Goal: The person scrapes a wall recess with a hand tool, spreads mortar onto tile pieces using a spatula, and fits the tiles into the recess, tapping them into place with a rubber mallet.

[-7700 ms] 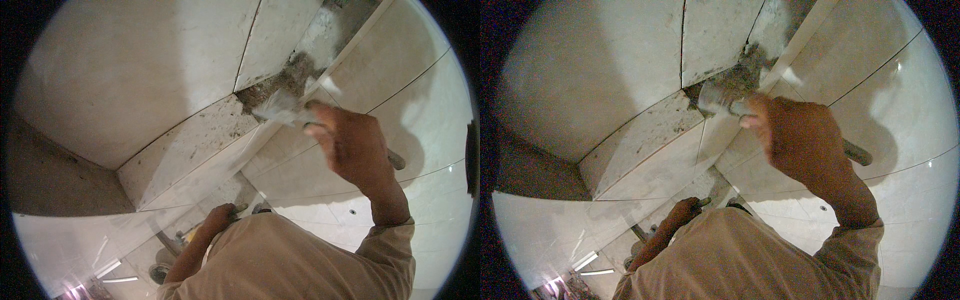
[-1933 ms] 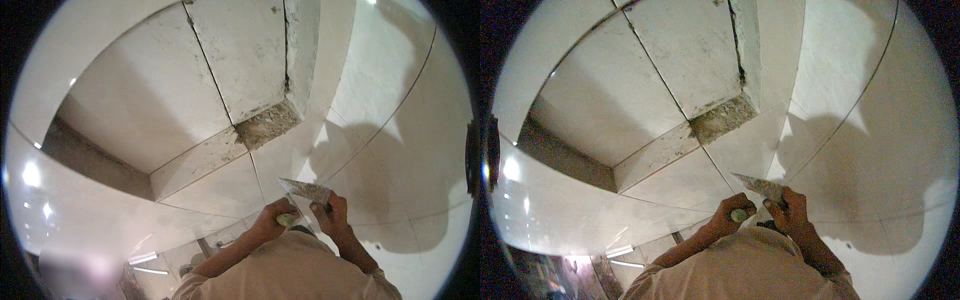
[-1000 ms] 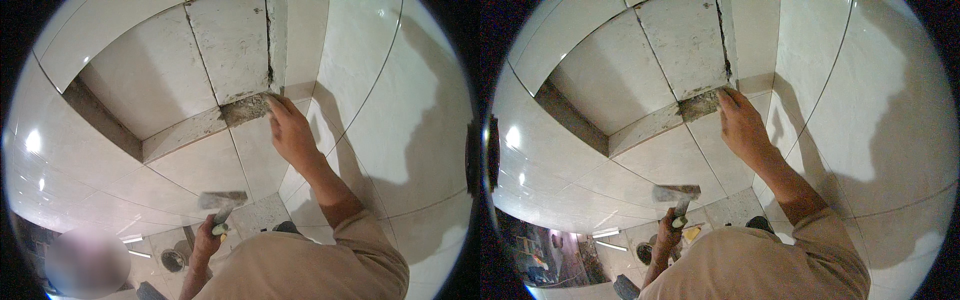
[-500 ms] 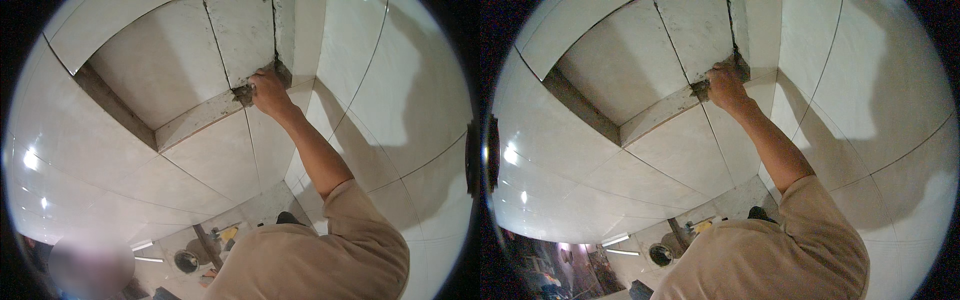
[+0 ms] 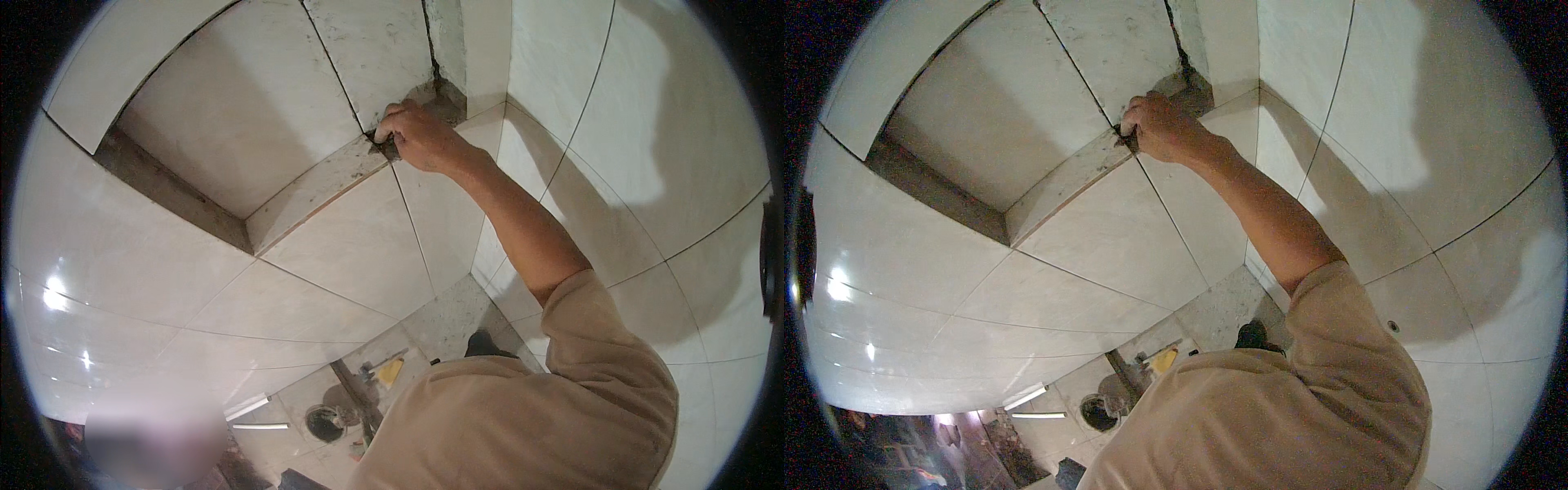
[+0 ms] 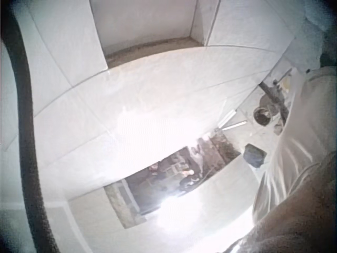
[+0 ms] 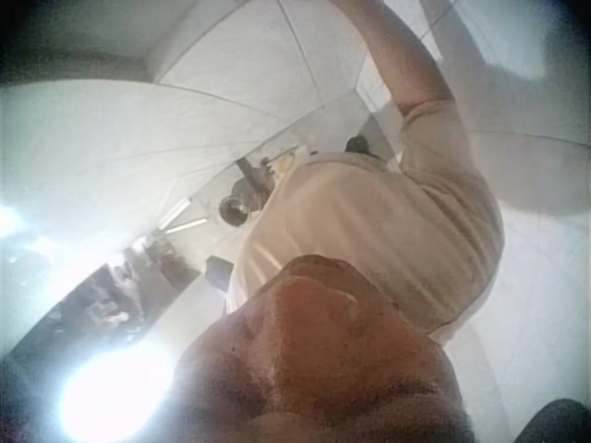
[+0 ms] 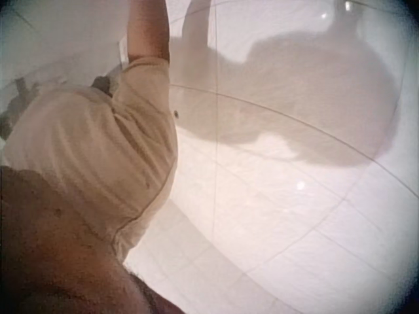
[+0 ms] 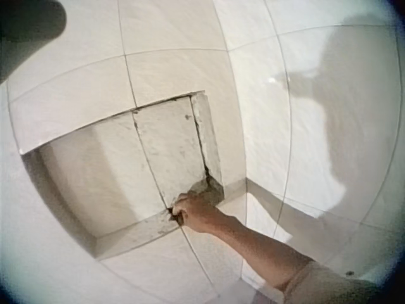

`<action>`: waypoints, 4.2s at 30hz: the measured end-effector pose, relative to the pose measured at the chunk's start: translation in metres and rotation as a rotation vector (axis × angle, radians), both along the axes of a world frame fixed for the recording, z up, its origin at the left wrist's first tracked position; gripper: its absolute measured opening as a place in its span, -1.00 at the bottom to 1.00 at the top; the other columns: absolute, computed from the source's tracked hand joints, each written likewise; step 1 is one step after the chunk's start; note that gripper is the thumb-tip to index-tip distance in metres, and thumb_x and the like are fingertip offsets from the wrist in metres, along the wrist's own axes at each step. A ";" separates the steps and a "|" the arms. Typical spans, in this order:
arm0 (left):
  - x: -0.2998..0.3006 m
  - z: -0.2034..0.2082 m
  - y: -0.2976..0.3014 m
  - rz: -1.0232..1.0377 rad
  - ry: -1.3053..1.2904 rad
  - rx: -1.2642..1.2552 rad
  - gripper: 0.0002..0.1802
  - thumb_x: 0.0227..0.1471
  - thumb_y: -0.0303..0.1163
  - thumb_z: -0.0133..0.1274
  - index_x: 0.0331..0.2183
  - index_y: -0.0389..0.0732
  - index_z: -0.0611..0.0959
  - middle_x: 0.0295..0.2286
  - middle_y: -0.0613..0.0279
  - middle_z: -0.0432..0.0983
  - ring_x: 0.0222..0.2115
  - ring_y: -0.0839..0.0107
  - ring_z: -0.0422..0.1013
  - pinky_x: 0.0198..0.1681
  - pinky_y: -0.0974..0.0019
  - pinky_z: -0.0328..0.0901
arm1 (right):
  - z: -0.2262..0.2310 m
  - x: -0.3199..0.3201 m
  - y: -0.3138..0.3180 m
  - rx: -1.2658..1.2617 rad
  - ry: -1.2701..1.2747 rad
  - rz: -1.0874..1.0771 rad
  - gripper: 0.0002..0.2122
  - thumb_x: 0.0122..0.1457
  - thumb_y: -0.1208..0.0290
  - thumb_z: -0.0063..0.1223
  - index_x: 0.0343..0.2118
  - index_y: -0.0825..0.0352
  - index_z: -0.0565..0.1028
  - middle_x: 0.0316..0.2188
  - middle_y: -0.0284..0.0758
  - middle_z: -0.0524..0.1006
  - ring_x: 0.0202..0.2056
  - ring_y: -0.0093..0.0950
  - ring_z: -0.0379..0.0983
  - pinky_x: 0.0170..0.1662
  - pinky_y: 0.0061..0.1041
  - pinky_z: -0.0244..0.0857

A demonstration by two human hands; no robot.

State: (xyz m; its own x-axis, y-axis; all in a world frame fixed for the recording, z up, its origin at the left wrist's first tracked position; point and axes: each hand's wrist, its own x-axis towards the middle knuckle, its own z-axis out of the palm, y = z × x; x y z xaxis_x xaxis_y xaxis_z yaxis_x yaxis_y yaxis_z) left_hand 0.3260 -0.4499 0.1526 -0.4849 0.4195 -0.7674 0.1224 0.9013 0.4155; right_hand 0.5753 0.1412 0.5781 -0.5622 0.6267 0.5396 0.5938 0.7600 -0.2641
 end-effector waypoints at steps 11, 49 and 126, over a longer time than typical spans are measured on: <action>-0.005 -0.004 -0.019 -0.006 0.005 -0.082 -0.62 0.10 -0.18 0.15 -0.15 -0.27 0.63 -0.38 0.06 0.64 -0.41 0.14 0.57 -0.28 0.06 0.46 | 0.002 0.008 -0.009 -0.136 0.032 0.161 -0.78 0.15 0.39 0.24 -0.18 0.36 0.59 -0.18 -0.19 0.51 -0.07 -0.23 0.42 0.04 -0.26 0.31; 0.011 -0.069 -0.067 -0.216 0.043 -0.112 -0.65 0.11 -0.22 0.14 -0.17 -0.29 0.64 -0.36 0.06 0.64 -0.40 0.23 0.60 -0.31 0.14 0.47 | -0.050 0.056 0.037 0.255 -0.348 -0.276 -0.69 0.24 0.58 -0.17 0.01 0.47 0.48 0.13 0.05 0.40 0.18 0.00 0.28 0.29 -0.14 0.13; -0.001 -0.104 -0.024 0.477 -0.418 0.128 -0.80 0.10 -0.41 0.06 -0.45 -0.37 0.52 -0.66 0.10 0.46 -0.69 0.30 0.46 -0.66 0.21 0.34 | 0.024 0.000 -0.091 0.103 -0.570 -0.529 -0.72 0.23 0.37 0.09 -0.04 0.36 0.52 -0.38 0.04 0.59 -0.28 -0.02 0.58 -0.20 -0.08 0.46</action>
State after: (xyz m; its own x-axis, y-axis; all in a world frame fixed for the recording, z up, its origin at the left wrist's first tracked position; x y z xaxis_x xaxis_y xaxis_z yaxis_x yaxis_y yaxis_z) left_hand 0.3245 -0.4736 0.0488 -0.3120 0.3322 -0.8901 -0.4747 0.7571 0.4489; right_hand 0.5757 0.0503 0.6016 -0.4107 0.8508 0.3278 0.9065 0.3425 0.2469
